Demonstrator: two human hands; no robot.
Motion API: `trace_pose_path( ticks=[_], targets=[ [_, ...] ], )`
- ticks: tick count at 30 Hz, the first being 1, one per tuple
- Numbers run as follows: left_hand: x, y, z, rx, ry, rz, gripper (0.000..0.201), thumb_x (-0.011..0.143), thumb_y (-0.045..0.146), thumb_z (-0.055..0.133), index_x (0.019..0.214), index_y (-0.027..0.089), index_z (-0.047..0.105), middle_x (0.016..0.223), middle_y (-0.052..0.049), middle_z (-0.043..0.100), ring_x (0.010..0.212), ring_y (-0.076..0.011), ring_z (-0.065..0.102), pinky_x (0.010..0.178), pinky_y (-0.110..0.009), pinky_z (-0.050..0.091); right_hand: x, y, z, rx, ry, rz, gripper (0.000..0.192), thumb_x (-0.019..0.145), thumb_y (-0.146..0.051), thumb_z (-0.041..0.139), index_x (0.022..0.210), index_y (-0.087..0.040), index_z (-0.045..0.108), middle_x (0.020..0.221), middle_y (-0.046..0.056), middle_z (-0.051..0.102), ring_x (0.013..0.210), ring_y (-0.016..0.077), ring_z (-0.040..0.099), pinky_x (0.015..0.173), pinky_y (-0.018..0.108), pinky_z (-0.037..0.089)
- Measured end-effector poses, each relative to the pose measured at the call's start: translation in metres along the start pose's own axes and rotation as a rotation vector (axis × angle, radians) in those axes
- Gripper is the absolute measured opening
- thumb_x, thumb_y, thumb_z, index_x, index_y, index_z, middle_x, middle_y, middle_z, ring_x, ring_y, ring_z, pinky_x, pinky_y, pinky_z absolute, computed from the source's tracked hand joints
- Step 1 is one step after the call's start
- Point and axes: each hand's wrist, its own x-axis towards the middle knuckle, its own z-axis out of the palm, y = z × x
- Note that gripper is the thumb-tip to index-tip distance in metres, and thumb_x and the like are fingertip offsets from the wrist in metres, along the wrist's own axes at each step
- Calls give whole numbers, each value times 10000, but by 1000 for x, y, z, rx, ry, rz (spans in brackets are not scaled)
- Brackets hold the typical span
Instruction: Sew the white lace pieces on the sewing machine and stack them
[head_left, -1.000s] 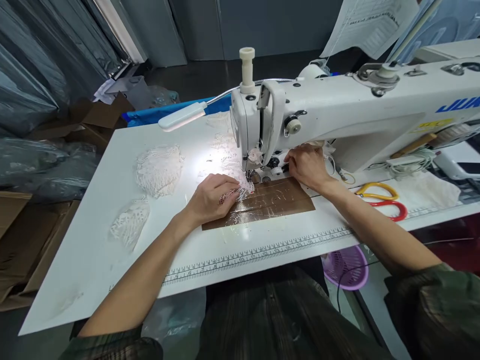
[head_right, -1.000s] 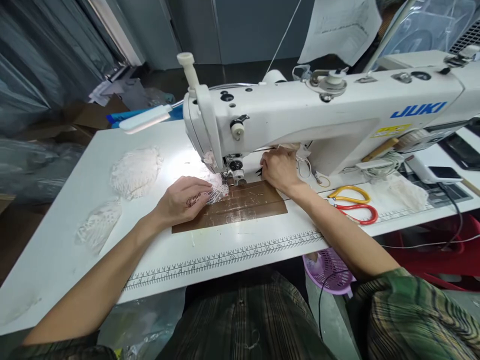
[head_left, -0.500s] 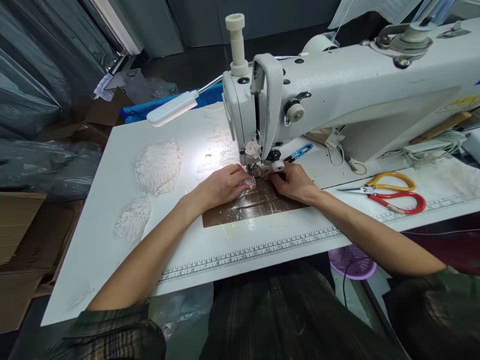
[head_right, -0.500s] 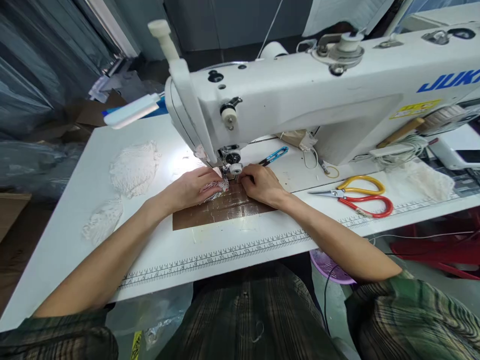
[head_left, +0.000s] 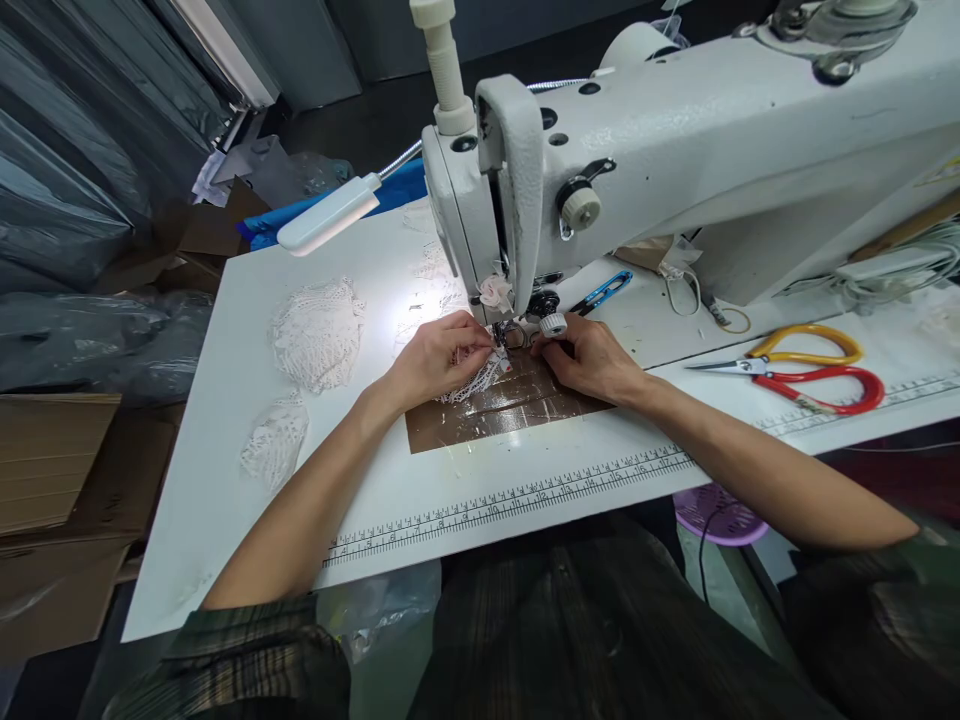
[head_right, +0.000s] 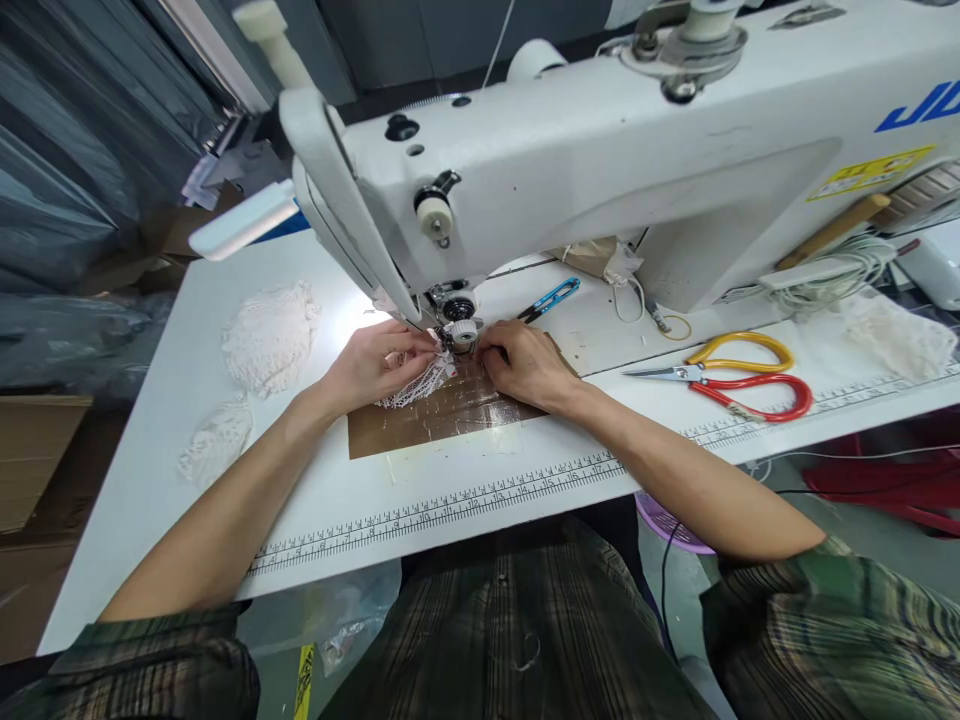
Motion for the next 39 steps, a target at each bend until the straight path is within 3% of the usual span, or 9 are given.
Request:
trace_pose_path(
  ticks=[6, 11, 16, 24, 29, 32, 35, 39],
  targets=[
    [-4, 1, 8, 208, -38, 161, 171, 975, 238, 557, 950, 172, 713, 971, -63, 735, 855, -164, 697, 758, -326, 573, -4, 3, 2, -68, 3, -54, 255, 794, -109, 474, 799, -196, 714, 852, 40, 721, 811, 208, 637, 740, 314, 468],
    [-10, 2, 15, 385, -37, 176, 194, 1003, 209, 498, 965, 170, 684, 1013, -70, 734, 844, -182, 675, 740, -363, 547, -3, -2, 1, -148, -61, -176, 290, 849, -149, 469, 936, -187, 744, 892, 69, 704, 878, 220, 618, 759, 320, 476],
    [-14, 4, 19, 358, 13, 176, 177, 1005, 208, 499, 973, 159, 667, 994, -68, 729, 850, -182, 671, 723, -352, 544, 1, -5, 4, -231, -199, -201, 376, 936, -255, 467, 1224, -224, 706, 952, 97, 657, 779, 209, 575, 684, 329, 479],
    [-14, 3, 21, 297, 75, 194, 145, 982, 206, 542, 924, 168, 669, 990, -63, 724, 860, -178, 672, 739, -352, 545, -2, 3, 13, -227, -152, -305, 369, 932, -222, 464, 1214, -216, 703, 1068, 117, 604, 915, 239, 571, 852, 419, 510],
    [-14, 5, 22, 368, 76, 213, 174, 983, 180, 519, 876, 162, 655, 973, -66, 726, 822, -178, 659, 708, -357, 530, -6, 3, 9, -88, -117, -166, 353, 940, -211, 466, 1207, -197, 697, 1006, 98, 623, 893, 213, 601, 822, 368, 512],
    [-14, 7, 22, 382, 70, 201, 187, 981, 169, 510, 860, 180, 653, 961, -52, 731, 807, -174, 645, 728, -372, 519, -8, 2, 4, -49, -30, -53, 305, 925, -187, 471, 1087, -207, 729, 961, 66, 662, 880, 197, 624, 805, 333, 504],
    [-14, 7, 20, 374, 58, 188, 190, 972, 161, 511, 865, 202, 662, 950, -41, 736, 794, -169, 636, 785, -404, 515, -9, 2, 3, -50, 9, -51, 285, 903, -166, 481, 1019, -213, 738, 1001, 66, 687, 930, 202, 635, 830, 332, 501],
    [-13, 6, 20, 347, 36, 188, 193, 967, 153, 511, 879, 213, 672, 943, -35, 739, 810, -165, 645, 813, -408, 514, -10, -1, 5, -84, 4, -82, 317, 896, -151, 483, 1089, -191, 731, 1005, 77, 699, 900, 194, 637, 842, 332, 502]
  ],
)
